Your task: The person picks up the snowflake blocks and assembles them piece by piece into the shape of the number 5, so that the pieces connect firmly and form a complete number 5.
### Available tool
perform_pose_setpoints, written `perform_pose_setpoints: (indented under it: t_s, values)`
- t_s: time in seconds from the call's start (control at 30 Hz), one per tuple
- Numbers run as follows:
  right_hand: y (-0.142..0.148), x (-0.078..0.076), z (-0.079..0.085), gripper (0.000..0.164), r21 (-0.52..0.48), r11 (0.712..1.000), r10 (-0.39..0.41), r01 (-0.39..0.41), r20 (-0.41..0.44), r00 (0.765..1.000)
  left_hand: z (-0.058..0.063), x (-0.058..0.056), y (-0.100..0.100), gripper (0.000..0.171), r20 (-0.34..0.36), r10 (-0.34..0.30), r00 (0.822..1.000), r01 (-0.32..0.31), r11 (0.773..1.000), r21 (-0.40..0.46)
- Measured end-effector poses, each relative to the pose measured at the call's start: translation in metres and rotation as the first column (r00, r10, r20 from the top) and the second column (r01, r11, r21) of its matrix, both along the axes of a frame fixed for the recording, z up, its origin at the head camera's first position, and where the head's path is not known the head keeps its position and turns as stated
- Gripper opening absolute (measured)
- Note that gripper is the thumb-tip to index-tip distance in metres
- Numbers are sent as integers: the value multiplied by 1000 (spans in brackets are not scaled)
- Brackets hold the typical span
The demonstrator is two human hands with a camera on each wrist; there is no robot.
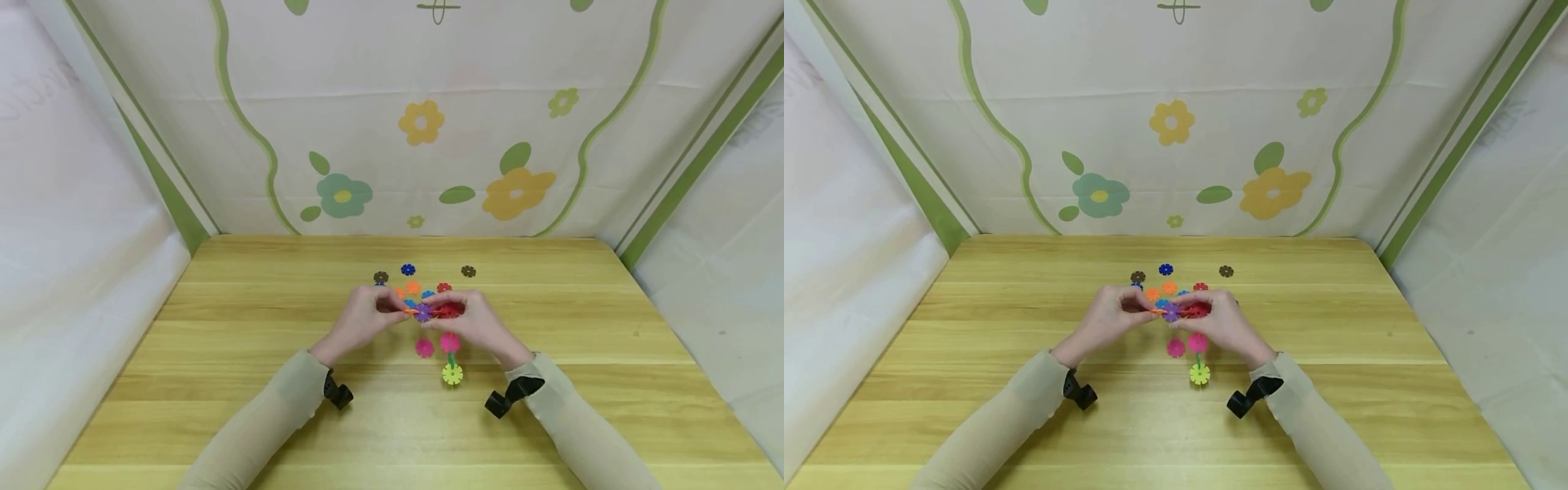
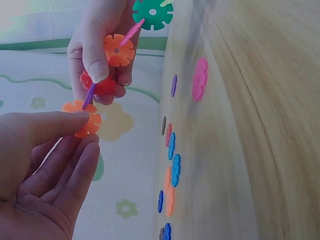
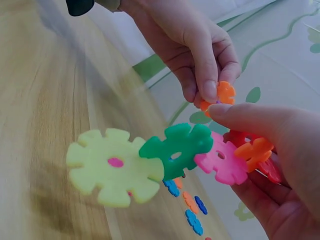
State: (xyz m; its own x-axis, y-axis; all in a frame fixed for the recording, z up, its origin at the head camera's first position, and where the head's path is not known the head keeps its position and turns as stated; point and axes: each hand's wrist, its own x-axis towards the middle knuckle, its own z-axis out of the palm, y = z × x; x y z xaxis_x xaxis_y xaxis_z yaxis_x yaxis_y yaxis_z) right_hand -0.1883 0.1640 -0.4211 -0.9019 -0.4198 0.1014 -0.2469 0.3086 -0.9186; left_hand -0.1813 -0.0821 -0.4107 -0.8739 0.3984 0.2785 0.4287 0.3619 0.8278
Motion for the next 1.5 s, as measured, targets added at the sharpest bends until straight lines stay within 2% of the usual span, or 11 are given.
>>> perform_pose_setpoints:
  t_s: [0.1, 0.23, 0.43, 0.53, 0.63, 0.83, 1.03, 1.2, 1.37, 1.5]
  values:
    - [2, -1, -1, 37, -29, 1000, 3, -3, 1, 1000, 2, -3, -2, 12, 37, -13, 999, 13, 1000, 7]
    - [5, -1, -2, 37, -63, 998, -7, 9, 30, 1000, 2, -11, -12, 29, 86, -13, 996, 14, 1000, -4]
    - [12, -1, 0, 38, -40, 998, -36, 38, 47, 998, -6, -34, -27, 38, 138, 50, 989, -37, 995, -91]
    - [13, -1, 0, 38, -21, 999, -40, 41, 42, 998, -13, -46, -26, 40, 154, 83, 985, -54, 982, -181]
    - [14, -1, 0, 38, -23, 999, -34, 35, 37, 999, -19, -57, -19, 42, 153, 85, 985, -41, 963, -268]
    - [14, -1, -1, 38, -26, 999, -30, 32, 42, 999, -24, -73, -5, 38, 133, 73, 988, -22, 935, -354]
    - [15, -2, -1, 36, -28, 999, -26, 27, 32, 999, -25, -80, 0, 32, 159, 106, 982, -33, 914, -404]
    - [15, -2, -1, 37, -23, 999, -28, 28, 27, 999, -24, -80, 1, 29, 159, 116, 980, -37, 904, -427]
    - [15, -2, -1, 37, -7, 1000, -29, 30, 22, 999, -23, -79, 2, 27, 173, 115, 978, -35, 912, -409]
    - [16, -2, -2, 36, -2, 999, -32, 32, 20, 999, -25, -79, 1, 21, 172, 89, 981, -20, 931, -364]
